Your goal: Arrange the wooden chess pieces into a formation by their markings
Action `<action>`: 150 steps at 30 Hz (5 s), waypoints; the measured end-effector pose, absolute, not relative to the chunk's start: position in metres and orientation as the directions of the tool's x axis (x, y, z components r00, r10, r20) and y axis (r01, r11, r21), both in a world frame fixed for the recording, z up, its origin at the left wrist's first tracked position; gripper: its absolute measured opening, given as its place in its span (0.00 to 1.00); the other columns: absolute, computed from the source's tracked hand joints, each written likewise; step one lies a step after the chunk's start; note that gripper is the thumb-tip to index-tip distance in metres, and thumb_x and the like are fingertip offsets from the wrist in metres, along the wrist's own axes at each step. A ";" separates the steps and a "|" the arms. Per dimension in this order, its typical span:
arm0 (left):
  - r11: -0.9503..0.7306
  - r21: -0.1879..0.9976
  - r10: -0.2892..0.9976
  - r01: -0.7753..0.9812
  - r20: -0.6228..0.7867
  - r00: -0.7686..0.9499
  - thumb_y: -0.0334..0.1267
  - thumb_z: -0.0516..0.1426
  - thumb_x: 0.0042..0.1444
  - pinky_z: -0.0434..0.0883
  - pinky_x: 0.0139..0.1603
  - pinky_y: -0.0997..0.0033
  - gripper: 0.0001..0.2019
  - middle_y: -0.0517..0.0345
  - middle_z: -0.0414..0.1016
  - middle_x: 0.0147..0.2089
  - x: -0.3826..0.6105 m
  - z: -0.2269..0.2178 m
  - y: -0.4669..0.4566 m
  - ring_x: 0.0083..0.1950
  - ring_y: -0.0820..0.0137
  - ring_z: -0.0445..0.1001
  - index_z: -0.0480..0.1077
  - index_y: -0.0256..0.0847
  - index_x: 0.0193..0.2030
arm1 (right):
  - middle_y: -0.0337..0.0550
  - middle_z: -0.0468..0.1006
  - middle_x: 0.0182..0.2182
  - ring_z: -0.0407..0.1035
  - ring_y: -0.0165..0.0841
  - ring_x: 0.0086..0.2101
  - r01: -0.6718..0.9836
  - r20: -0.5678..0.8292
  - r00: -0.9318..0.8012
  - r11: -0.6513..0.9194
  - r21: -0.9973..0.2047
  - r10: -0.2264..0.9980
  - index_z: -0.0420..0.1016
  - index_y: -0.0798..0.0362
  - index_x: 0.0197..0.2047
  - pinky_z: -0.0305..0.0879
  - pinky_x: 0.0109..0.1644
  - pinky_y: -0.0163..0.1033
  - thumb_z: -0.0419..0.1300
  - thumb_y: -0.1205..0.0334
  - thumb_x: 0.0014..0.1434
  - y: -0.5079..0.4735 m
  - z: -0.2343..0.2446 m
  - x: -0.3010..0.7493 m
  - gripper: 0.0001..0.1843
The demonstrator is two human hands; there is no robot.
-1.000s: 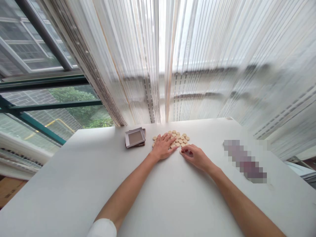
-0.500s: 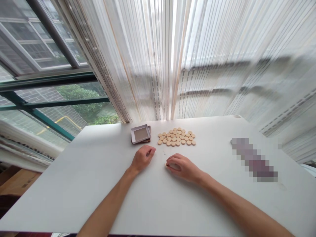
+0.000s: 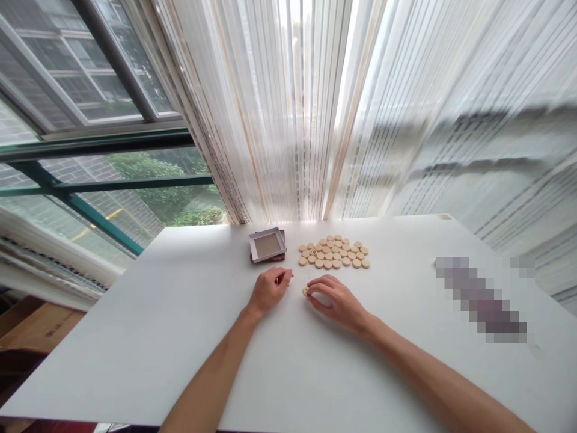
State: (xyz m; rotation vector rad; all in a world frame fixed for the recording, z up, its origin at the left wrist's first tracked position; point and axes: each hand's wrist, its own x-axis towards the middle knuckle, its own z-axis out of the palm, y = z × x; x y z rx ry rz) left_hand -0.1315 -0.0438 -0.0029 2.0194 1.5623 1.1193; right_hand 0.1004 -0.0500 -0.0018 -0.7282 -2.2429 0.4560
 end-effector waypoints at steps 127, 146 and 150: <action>-0.510 0.579 0.851 0.636 0.235 0.469 0.40 0.63 0.56 0.71 0.43 0.70 0.09 0.57 0.75 0.43 -0.117 0.020 -0.069 0.34 0.72 0.71 0.77 0.44 0.44 | 0.42 0.81 0.35 0.71 0.33 0.30 0.441 0.332 -0.328 0.454 -0.774 0.884 0.78 0.49 0.43 0.68 0.35 0.38 0.56 0.60 0.65 -0.030 0.001 0.137 0.10; -0.536 0.563 0.842 0.629 0.407 0.353 0.38 0.56 0.64 0.71 0.40 0.71 0.06 0.57 0.77 0.41 -0.103 0.044 -0.031 0.38 0.71 0.74 0.73 0.43 0.43 | 0.45 0.81 0.39 0.74 0.36 0.35 0.508 0.558 -0.095 0.522 -0.685 0.825 0.80 0.48 0.43 0.74 0.36 0.39 0.58 0.59 0.63 -0.005 0.006 0.171 0.10; -0.492 0.441 0.869 0.751 0.309 0.387 0.39 0.56 0.63 0.71 0.43 0.69 0.07 0.56 0.78 0.44 -0.094 0.065 0.002 0.41 0.69 0.76 0.74 0.44 0.44 | 0.47 0.81 0.39 0.74 0.39 0.37 0.535 0.558 0.064 0.443 -0.719 0.828 0.80 0.50 0.43 0.74 0.41 0.44 0.58 0.57 0.63 0.012 0.005 0.195 0.11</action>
